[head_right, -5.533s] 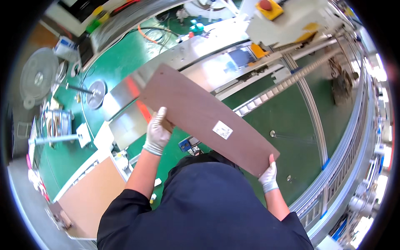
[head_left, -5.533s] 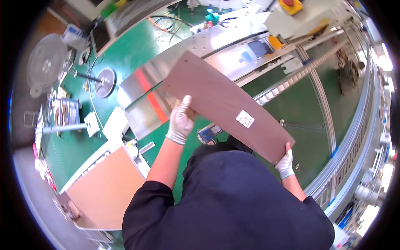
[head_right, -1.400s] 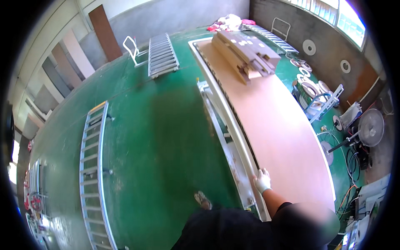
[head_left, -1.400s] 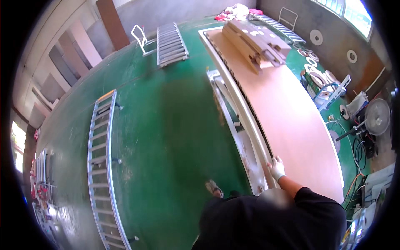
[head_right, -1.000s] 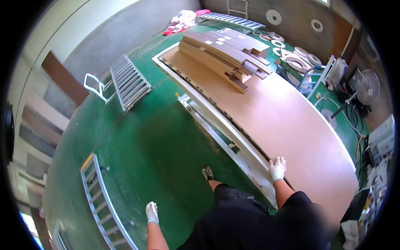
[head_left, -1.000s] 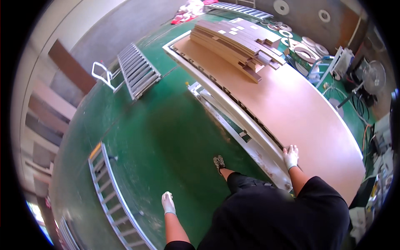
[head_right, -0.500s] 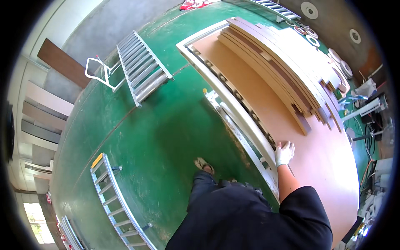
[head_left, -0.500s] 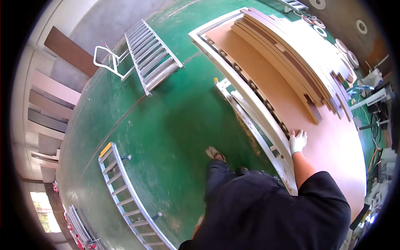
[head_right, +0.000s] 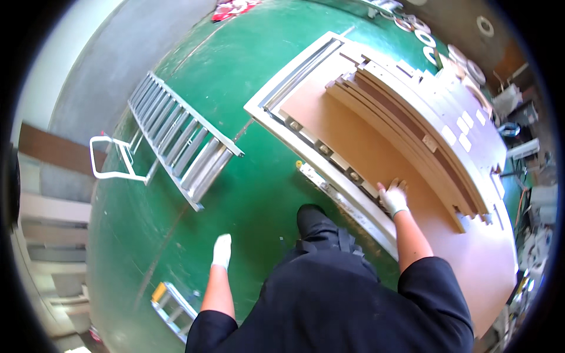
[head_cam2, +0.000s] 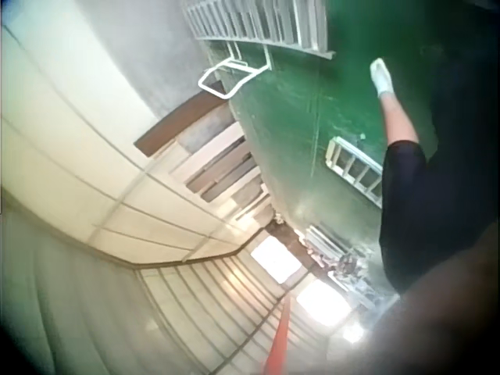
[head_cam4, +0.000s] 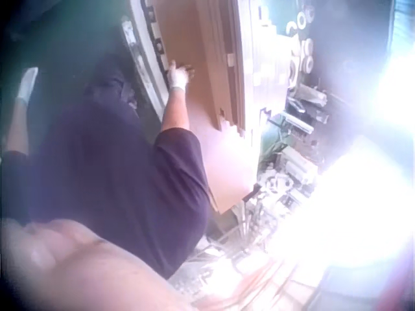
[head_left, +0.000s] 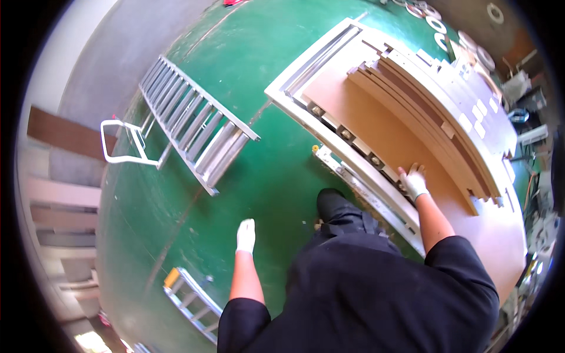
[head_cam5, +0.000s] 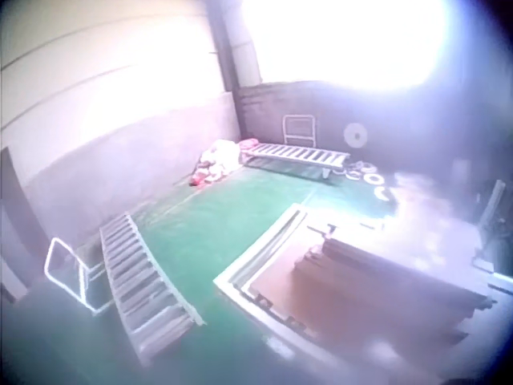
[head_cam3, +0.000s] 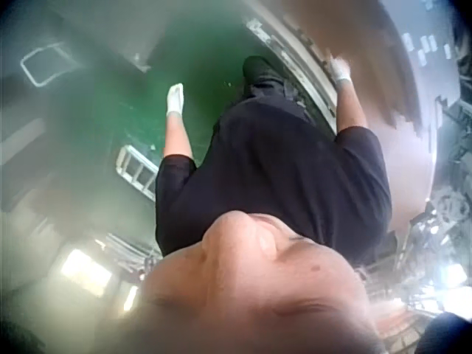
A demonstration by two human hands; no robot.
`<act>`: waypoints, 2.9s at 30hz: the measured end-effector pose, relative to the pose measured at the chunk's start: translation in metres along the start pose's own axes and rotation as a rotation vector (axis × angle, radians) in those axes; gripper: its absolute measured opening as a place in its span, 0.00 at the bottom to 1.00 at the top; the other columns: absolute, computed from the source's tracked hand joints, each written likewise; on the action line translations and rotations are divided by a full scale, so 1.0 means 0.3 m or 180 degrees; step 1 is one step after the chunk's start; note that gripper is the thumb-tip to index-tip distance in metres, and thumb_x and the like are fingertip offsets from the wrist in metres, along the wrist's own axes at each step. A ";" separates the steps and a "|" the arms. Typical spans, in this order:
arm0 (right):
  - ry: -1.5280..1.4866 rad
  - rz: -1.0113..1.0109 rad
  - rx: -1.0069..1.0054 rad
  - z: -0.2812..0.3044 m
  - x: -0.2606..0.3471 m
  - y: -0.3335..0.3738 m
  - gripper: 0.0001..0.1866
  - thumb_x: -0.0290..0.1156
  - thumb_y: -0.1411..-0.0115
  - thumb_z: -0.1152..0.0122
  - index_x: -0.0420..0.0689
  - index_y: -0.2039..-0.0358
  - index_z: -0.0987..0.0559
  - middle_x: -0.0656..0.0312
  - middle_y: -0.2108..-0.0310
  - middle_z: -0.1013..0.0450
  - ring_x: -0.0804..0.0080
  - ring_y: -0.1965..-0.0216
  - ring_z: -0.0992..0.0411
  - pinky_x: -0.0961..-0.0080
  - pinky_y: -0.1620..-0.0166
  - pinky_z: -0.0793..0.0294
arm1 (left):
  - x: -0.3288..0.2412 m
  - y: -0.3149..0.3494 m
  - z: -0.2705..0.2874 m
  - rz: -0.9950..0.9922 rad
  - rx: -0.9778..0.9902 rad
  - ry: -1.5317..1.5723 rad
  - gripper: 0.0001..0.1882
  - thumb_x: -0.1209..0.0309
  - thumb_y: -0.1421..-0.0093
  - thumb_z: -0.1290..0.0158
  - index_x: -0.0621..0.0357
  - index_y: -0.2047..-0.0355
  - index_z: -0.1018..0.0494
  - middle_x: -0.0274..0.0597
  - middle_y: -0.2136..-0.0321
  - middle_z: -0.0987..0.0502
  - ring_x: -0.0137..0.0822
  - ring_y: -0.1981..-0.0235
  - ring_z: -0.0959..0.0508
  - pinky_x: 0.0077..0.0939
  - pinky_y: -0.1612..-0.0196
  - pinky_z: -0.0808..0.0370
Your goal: The person processes wooden furniture parts by feeding them into an edge-banding machine, then stacks the finished boards onto a work table.
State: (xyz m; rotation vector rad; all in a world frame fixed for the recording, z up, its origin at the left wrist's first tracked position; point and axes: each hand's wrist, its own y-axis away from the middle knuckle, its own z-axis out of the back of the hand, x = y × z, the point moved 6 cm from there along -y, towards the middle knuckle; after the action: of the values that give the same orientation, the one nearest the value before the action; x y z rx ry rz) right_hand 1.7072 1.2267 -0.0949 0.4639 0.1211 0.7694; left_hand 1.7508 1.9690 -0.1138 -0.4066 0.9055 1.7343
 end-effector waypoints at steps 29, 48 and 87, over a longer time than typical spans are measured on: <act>-0.0790 -0.2781 -0.0234 0.247 1.381 -0.626 0.53 0.64 0.36 0.48 0.39 0.24 0.52 0.43 0.22 0.59 0.46 0.22 0.61 0.45 0.24 0.62 | -1.303 -2.704 0.001 -0.2662 0.3436 -0.3010 0.18 0.57 0.28 0.52 0.58 0.60 0.20 0.41 0.68 0.20 0.33 0.66 0.22 0.33 0.62 0.26; -0.2327 -0.3324 -0.1939 0.424 1.773 -0.813 0.48 0.47 0.44 0.31 0.41 0.28 0.42 0.48 0.27 0.45 0.49 0.25 0.51 0.48 0.24 0.59 | -2.728 -2.424 -0.840 -0.4428 0.3977 -0.2890 0.25 0.60 0.35 0.43 0.63 0.43 0.26 0.57 0.45 0.22 0.52 0.40 0.25 0.40 0.35 0.31; -0.6603 -0.4844 -0.6140 -0.099 1.484 -0.867 0.16 0.40 0.28 0.47 0.46 0.45 0.27 0.61 0.56 0.25 0.68 0.63 0.24 0.62 0.65 0.19 | -3.031 -1.132 -2.198 -0.8422 0.5671 -0.1270 0.50 0.33 0.46 0.42 0.51 0.31 0.35 0.50 0.29 0.39 0.61 0.28 0.44 0.57 0.26 0.54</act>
State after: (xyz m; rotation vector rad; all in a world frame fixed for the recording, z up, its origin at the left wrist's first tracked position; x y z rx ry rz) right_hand 2.1852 1.3845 -0.2102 1.3358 2.7830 2.1845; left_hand 2.2798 0.9227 -0.0670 0.1832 0.4029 -1.4608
